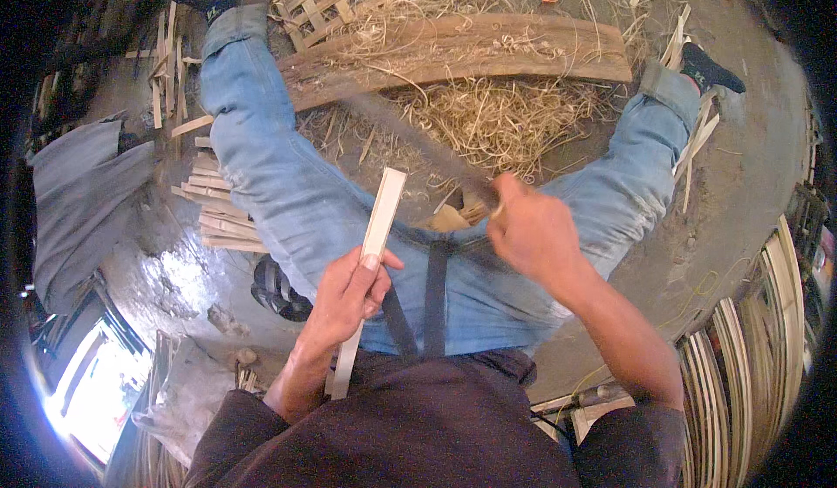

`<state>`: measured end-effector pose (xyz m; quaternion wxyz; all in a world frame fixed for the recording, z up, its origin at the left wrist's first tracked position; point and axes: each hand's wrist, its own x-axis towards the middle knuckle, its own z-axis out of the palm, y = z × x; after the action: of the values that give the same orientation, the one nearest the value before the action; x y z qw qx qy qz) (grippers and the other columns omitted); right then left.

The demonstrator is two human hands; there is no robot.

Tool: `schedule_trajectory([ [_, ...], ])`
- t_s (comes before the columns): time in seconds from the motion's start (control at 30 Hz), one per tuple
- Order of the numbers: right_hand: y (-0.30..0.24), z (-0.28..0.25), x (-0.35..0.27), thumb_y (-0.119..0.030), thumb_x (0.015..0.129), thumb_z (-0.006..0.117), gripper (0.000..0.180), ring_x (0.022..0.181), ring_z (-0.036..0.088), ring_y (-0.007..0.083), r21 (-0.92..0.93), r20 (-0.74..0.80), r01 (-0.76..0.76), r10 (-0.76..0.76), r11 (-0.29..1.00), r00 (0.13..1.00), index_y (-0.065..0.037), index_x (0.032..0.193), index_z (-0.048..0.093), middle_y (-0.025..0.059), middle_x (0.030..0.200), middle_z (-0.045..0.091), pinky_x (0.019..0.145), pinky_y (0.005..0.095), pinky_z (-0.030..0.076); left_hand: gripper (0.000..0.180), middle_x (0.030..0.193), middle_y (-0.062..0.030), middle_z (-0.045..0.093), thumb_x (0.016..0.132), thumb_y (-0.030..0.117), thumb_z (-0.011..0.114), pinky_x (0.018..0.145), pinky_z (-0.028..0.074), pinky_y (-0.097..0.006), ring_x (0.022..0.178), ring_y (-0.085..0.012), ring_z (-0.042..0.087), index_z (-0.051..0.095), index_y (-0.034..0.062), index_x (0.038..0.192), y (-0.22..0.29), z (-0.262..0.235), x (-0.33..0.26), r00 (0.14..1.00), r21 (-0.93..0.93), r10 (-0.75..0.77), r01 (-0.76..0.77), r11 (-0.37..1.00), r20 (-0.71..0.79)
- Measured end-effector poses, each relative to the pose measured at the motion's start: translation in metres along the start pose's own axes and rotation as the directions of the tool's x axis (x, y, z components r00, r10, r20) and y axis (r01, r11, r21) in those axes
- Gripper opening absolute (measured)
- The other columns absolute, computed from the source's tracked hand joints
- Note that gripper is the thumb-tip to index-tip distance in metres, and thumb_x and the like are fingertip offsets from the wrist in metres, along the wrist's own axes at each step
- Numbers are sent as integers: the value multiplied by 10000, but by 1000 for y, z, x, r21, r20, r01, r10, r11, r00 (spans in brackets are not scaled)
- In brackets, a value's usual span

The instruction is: The person sits on the floor and uses a curved knife to shave thin strips from a narrow wooden stick. They repeatedly draw the blade along the stick to remove shavings, occasionally pausing to inspect the edges and adjust their grip.

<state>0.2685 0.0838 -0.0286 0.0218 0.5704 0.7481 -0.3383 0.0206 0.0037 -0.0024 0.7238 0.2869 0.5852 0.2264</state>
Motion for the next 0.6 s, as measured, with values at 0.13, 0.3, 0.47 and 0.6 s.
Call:
schedule_trajectory([
  [0.13, -12, -3, -2, -122, 787, 631, 237, 747, 637, 425, -60, 66, 128, -124, 990, 990, -21, 951, 492, 234, 812, 636, 636, 504, 515, 349, 620, 21, 453, 1057, 252, 353, 437, 338, -222, 486, -46, 393, 582, -11, 1045, 3, -3, 2, 998, -58, -60, 60, 996, 4],
  [0.3, -16, 1, 6, -180, 787, 686, 317, 758, 645, 431, 104, 73, -13, 5, 995, 997, -14, 989, 509, 227, 788, 645, 676, 498, 517, 317, 635, 20, 475, 1048, 249, 377, 481, 386, -240, 522, -61, 446, 586, 13, 1080, 3, 2, -1, 998, -2, -60, 60, 998, 2],
  [0.47, -48, 23, 15, -200, 802, 711, 336, 778, 691, 354, 694, -43, -83, 155, 716, 987, -1, 1028, 562, 218, 811, 667, 701, 415, 529, 337, 667, 5, 526, 1046, 264, 379, 517, 433, -238, 577, -71, 521, 588, 11, 1120, 2, 8, 0, 996, -3, -41, 41, 999, 84],
  [0.6, -59, 27, 22, -180, 798, 709, 285, 775, 701, 286, 739, -40, -71, 149, 670, 988, 0, 982, 586, 214, 810, 669, 690, 379, 529, 356, 667, 2, 525, 1047, 281, 374, 508, 427, -240, 559, -73, 511, 588, 8, 1130, 11, 10, 12, 993, -279, -105, 114, 953, 47],
])
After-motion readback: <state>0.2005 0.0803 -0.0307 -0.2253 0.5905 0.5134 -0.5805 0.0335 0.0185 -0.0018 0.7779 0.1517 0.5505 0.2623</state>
